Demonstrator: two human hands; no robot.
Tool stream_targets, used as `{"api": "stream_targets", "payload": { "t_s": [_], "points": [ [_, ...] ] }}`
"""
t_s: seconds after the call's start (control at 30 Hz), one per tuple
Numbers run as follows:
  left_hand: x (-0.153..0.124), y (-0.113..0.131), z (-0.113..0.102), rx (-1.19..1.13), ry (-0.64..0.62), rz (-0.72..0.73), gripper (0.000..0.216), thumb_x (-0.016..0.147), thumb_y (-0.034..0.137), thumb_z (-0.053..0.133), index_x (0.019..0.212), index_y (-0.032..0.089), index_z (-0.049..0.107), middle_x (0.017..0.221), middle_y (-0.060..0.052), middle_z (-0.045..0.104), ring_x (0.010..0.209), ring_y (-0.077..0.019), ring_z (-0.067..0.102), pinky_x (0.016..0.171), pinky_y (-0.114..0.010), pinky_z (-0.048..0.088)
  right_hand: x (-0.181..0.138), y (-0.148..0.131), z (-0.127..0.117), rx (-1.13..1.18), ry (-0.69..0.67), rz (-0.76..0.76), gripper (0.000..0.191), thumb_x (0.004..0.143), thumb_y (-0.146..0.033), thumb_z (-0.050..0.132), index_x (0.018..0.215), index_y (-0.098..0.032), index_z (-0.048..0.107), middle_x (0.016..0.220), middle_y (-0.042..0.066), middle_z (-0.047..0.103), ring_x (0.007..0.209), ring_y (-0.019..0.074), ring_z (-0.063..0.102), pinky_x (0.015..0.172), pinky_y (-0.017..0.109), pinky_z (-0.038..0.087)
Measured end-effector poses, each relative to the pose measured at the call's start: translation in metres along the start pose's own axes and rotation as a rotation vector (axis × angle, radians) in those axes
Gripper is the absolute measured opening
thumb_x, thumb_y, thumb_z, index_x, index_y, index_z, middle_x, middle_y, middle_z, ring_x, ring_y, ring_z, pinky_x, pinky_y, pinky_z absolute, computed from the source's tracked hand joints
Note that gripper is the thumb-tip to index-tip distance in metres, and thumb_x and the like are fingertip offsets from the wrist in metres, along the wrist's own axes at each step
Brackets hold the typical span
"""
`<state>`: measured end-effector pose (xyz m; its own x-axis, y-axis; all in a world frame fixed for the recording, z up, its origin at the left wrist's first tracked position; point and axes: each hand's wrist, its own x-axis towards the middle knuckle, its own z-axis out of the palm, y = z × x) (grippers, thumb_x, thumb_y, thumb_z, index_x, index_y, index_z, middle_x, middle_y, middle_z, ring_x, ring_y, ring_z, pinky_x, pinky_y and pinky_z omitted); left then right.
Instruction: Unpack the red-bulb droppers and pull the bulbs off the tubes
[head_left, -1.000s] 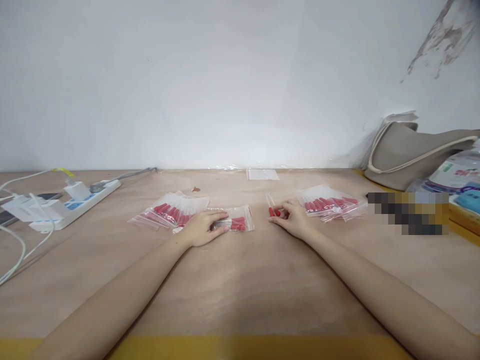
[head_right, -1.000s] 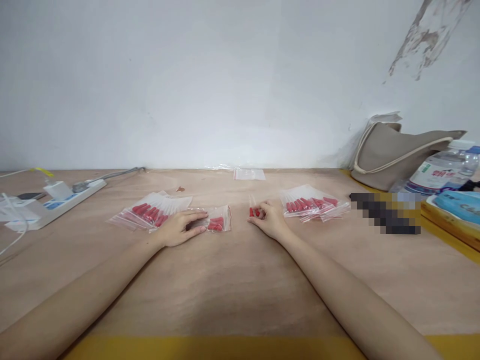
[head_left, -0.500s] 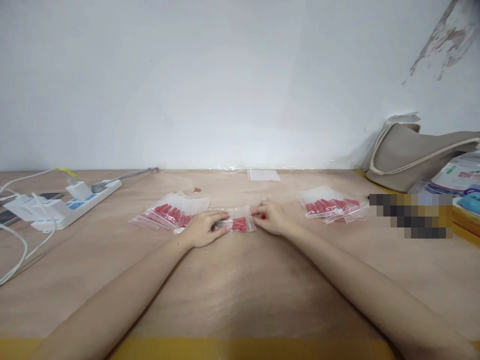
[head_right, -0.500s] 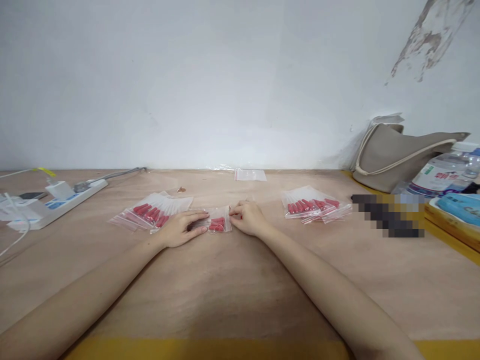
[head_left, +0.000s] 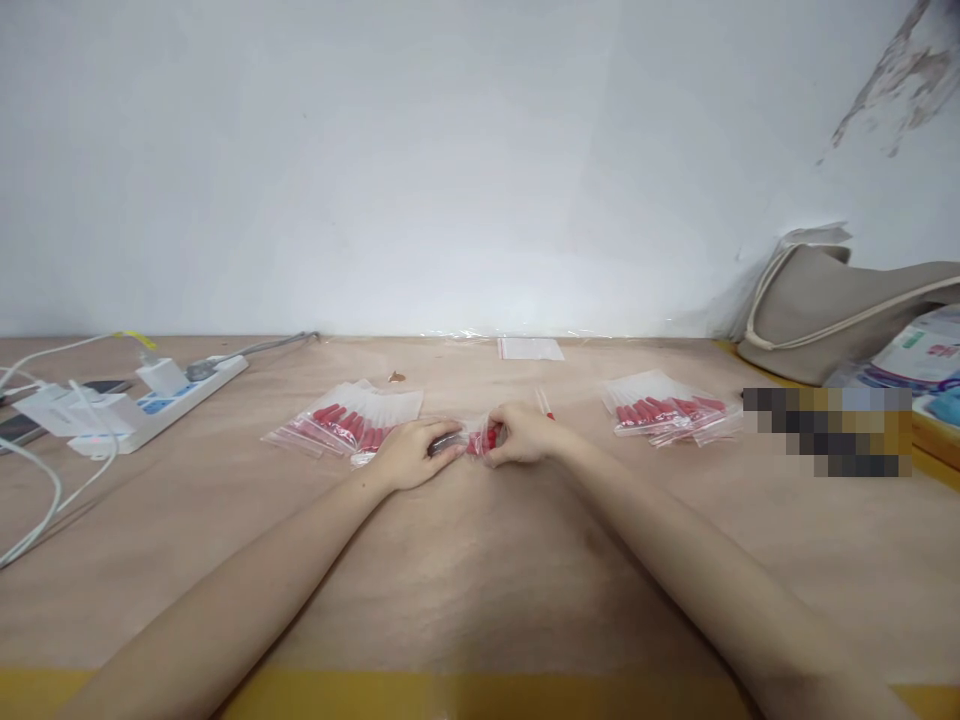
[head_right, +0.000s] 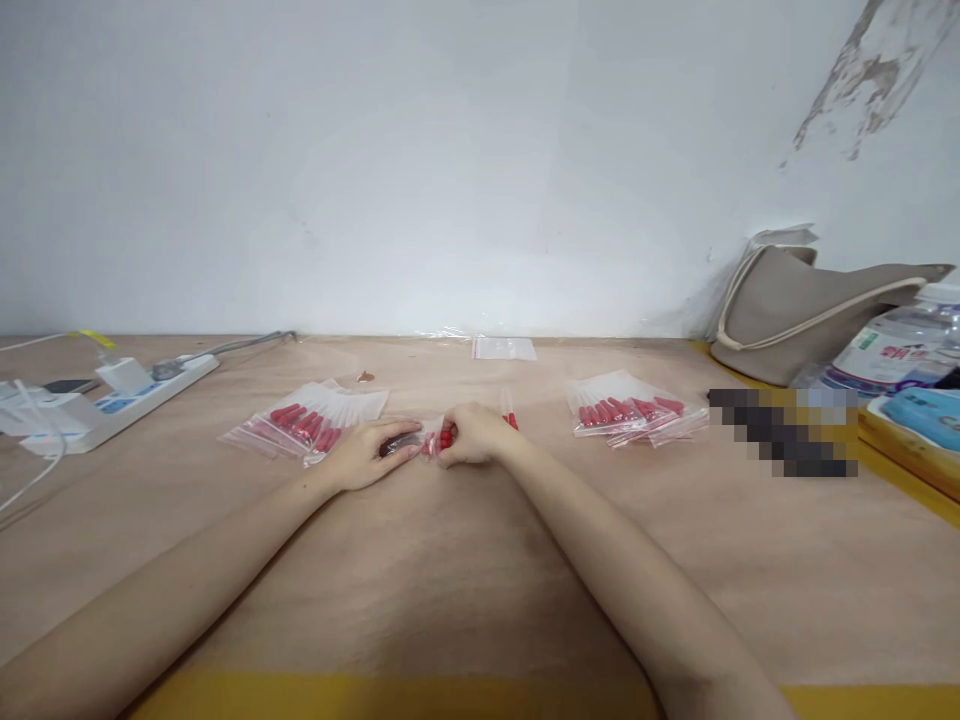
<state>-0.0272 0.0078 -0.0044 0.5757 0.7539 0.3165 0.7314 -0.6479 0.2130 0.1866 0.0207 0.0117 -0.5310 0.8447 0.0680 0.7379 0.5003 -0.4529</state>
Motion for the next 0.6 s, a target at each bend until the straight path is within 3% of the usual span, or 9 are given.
{"api": "stream_targets", "payload": {
  "t_s": [0.2, 0.37, 0.6],
  "points": [
    [-0.001, -0.001, 0.001, 0.021, 0.018, -0.015, 0.045, 0.082, 0.048, 0.041, 0.118, 0.022, 0.050, 0.119, -0.003, 0.056, 0.107, -0.0214, 0.052, 0.090, -0.033, 0.042, -0.006, -0.007, 0.003, -0.006, 0.123, -0.055, 0.018, 0.063, -0.024, 0.062, 0.079, -0.019, 0.056, 0.073, 0.000, 0.059, 0.063, 0.0110, 0.050, 0.052, 0.020, 0.031],
    [0.000, -0.001, 0.002, 0.038, 0.023, -0.009, 0.043, 0.083, 0.047, 0.041, 0.116, 0.023, 0.051, 0.117, -0.003, 0.057, 0.106, -0.0210, 0.053, 0.089, -0.032, 0.042, -0.007, -0.008, 0.004, 0.053, 0.100, -0.049, 0.022, 0.061, -0.033, 0.066, 0.074, -0.018, 0.056, 0.068, -0.002, 0.056, 0.059, 0.0094, 0.046, 0.051, 0.019, 0.029],
    [0.000, 0.001, -0.001, 0.035, 0.003, -0.015, 0.045, 0.082, 0.047, 0.042, 0.119, 0.023, 0.049, 0.118, -0.003, 0.056, 0.106, -0.0210, 0.053, 0.090, -0.033, 0.042, 0.004, 0.009, 0.013, 0.275, 0.047, 0.066, 0.016, 0.062, -0.027, 0.061, 0.074, -0.017, 0.056, 0.058, -0.005, 0.052, 0.051, 0.0071, 0.045, 0.047, 0.019, 0.029]
  ]
}}
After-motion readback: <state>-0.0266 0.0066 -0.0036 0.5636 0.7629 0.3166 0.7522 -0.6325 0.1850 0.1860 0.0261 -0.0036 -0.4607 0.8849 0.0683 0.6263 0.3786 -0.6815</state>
